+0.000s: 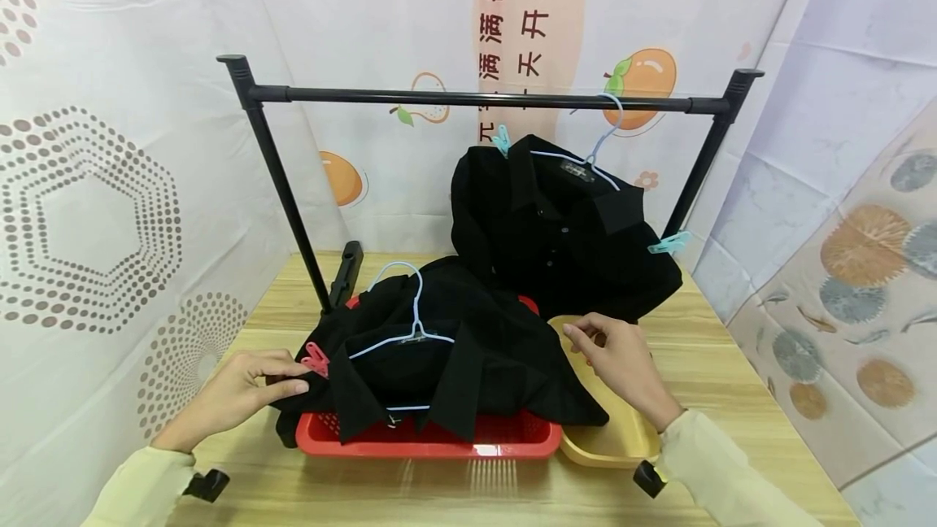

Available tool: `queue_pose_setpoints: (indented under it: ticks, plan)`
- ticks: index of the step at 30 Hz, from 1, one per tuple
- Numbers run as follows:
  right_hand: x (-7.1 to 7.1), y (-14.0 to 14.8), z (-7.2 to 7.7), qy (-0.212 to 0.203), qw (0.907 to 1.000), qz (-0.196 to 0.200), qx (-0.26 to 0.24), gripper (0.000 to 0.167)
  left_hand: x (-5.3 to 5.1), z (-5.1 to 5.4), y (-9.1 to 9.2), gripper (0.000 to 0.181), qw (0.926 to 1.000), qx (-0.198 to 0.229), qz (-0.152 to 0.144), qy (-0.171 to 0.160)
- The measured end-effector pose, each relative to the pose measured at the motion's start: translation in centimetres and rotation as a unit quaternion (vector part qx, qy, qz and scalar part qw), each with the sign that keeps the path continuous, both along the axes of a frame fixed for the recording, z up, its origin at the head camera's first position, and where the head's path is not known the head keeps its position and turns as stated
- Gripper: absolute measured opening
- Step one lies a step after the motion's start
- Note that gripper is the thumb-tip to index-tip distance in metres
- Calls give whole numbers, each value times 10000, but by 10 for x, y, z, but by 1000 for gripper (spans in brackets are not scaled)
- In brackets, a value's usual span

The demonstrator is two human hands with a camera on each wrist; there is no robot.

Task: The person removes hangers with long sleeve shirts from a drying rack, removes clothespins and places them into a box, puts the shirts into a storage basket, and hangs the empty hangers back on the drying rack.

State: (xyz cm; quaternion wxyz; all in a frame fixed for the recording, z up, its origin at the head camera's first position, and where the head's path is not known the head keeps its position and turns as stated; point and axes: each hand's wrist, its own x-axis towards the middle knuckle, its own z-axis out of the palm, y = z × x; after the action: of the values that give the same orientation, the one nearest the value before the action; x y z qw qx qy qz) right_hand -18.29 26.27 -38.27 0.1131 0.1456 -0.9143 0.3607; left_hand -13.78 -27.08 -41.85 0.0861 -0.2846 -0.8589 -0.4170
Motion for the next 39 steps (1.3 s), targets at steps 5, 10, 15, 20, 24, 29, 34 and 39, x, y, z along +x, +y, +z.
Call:
queue_pose_setpoints:
  ticks: [5, 10, 15, 20, 24, 29, 34, 39]
  plan:
    - [4, -7, 3, 245, 9996, 154, -20, 15, 0, 0, 1, 21, 10000, -2, -20, 48]
    - [8, -14, 6, 225, 9995, 193, -79, 16, 1, 1, 0, 21, 10000, 28, -16, 22]
    - [13, -21, 9, 183, 9995, 235, -91, 18, 1, 0, 0, 21, 10000, 59, 9, -28]
    - [14, -27, 8, 544, 9981, 274, 2, 14, 1, 0, -1, 21, 9999, 28, 61, -74]
    - [15, -32, 6, 764, 9964, 350, 72, 11, 0, -1, -1, 21, 9999, -3, 79, -84]
    - [18, -38, 5, 660, 9964, 524, -37, 10, -1, -1, -2, 21, 9999, -13, 62, -104]
    - [19, -44, 5, 543, 9960, 700, -91, 10, -1, -2, -2, 21, 9999, -30, 59, -135]
    - [20, -50, 5, 571, 9946, 856, -128, 9, -1, -3, -2, 22, 9999, -27, 66, -94]
